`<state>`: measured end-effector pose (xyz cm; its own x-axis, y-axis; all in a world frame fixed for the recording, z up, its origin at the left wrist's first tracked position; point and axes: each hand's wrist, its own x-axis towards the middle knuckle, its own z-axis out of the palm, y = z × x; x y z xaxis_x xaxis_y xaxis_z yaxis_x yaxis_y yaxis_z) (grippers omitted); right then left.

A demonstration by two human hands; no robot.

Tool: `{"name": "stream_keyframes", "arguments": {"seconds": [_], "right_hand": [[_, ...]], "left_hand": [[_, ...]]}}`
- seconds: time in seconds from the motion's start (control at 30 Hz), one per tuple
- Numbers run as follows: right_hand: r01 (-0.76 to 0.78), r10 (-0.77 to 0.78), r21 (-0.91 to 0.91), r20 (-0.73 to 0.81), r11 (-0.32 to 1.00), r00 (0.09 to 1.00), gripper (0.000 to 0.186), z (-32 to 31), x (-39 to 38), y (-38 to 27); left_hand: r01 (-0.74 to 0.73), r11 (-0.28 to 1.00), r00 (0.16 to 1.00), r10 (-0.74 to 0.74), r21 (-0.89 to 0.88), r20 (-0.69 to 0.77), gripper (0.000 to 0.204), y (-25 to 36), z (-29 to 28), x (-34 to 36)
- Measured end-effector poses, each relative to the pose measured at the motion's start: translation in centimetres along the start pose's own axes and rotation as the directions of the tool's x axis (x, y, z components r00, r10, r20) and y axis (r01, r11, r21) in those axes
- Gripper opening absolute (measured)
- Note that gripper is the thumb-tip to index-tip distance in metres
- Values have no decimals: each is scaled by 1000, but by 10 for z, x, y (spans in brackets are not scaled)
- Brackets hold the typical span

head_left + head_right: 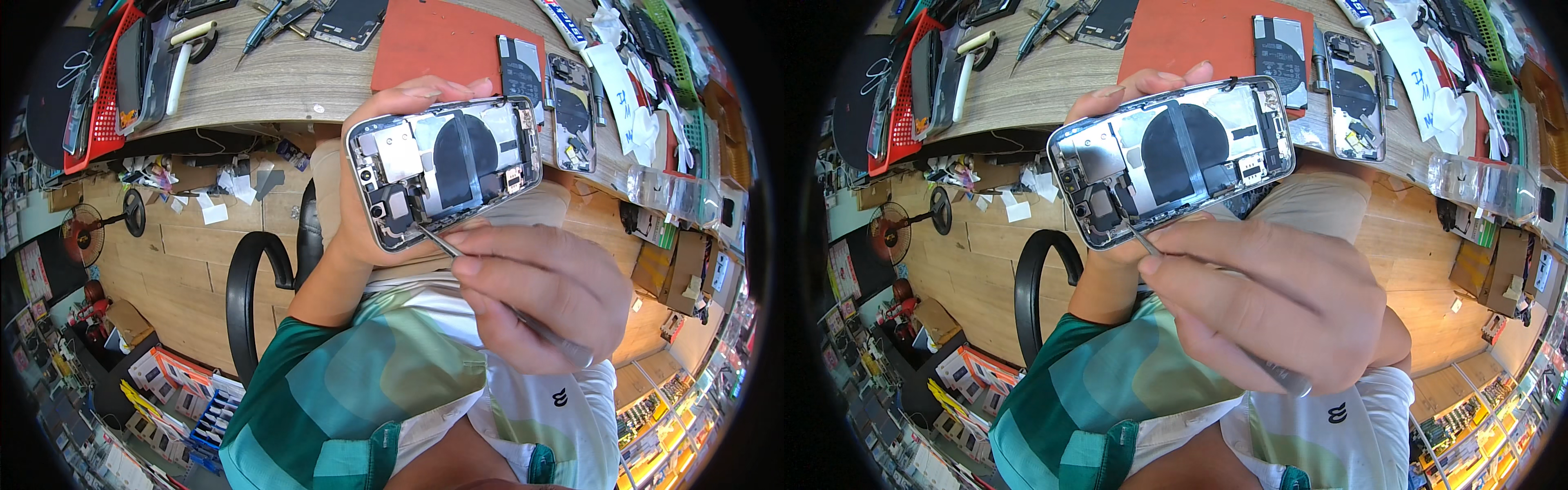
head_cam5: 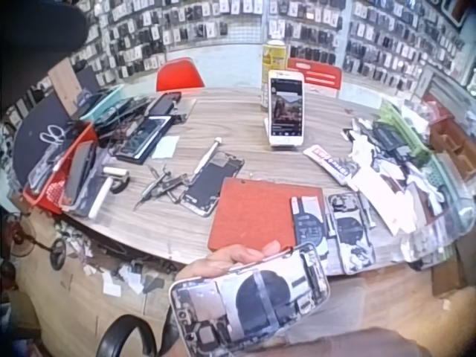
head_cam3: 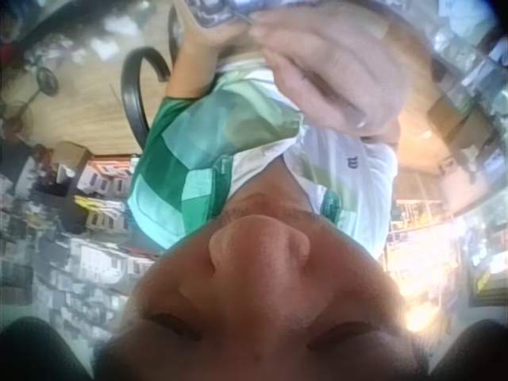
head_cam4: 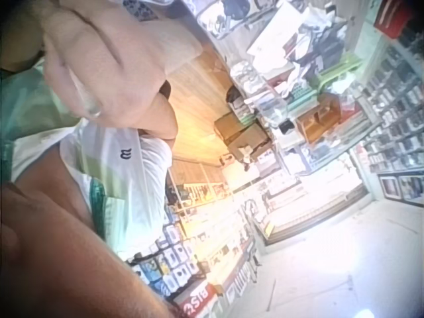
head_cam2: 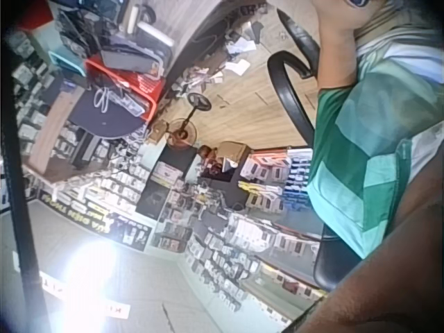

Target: The person uses tweezers and a metal spudger to carefully remove internal components from a disassembled smartphone. They lift and detach a circular wireless charging coil and set it aside on the workbench.

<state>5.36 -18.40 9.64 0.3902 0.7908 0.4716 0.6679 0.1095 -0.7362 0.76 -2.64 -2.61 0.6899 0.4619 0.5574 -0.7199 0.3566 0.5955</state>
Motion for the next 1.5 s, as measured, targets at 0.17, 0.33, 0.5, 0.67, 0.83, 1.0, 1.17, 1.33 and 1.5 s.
{"name": "stream_keyframes", "arguments": {"seconds": [0.17, 0.33, 0.5, 0.67, 0.83, 1.0, 1.17, 1.33, 1.5], "right_hand": [[-215, 198, 189, 102, 958, 975, 19, -15, 11, 1], [-91, 85, 131, 50, 987, 995, 22, -8, 5, 7], [23, -24, 26, 45, 999, 999, 27, -7, 5, 8], [85, -83, -53, 40, 995, 996, 29, -8, 9, 8], [35, -33, -42, 43, 998, 999, 25, -11, 14, 3], [-149, 153, 167, -9, 975, 988, 21, -12, 12, 6], [-321, 386, 398, -93, 859, 918, 21, -15, 10, 1], [-352, 420, 398, -96, 847, 903, 21, -17, 13, 0], [-366, 417, 361, -71, 858, 906, 20, -20, 16, 0]], "left_hand": [[56, 998, 998, -55, -29, 34, 101, 4, -3, -2], [164, 982, 974, -176, -95, -140, 104, 9, 10, -2], [200, 977, 959, -210, -73, -188, 105, 8, 10, 1], [221, 970, 943, -240, -106, -231, 106, 12, 19, 3], [231, 969, 940, -247, -91, -234, 108, 15, 20, 5], [224, 973, 950, -229, -51, -213, 108, 14, 21, 6], [186, 981, 973, -178, 47, -145, 109, 10, 13, 5], [187, 982, 973, -180, 37, -143, 111, 13, 16, 7], [203, 979, 973, -197, 34, -117, 111, 14, 11, 5]]}}
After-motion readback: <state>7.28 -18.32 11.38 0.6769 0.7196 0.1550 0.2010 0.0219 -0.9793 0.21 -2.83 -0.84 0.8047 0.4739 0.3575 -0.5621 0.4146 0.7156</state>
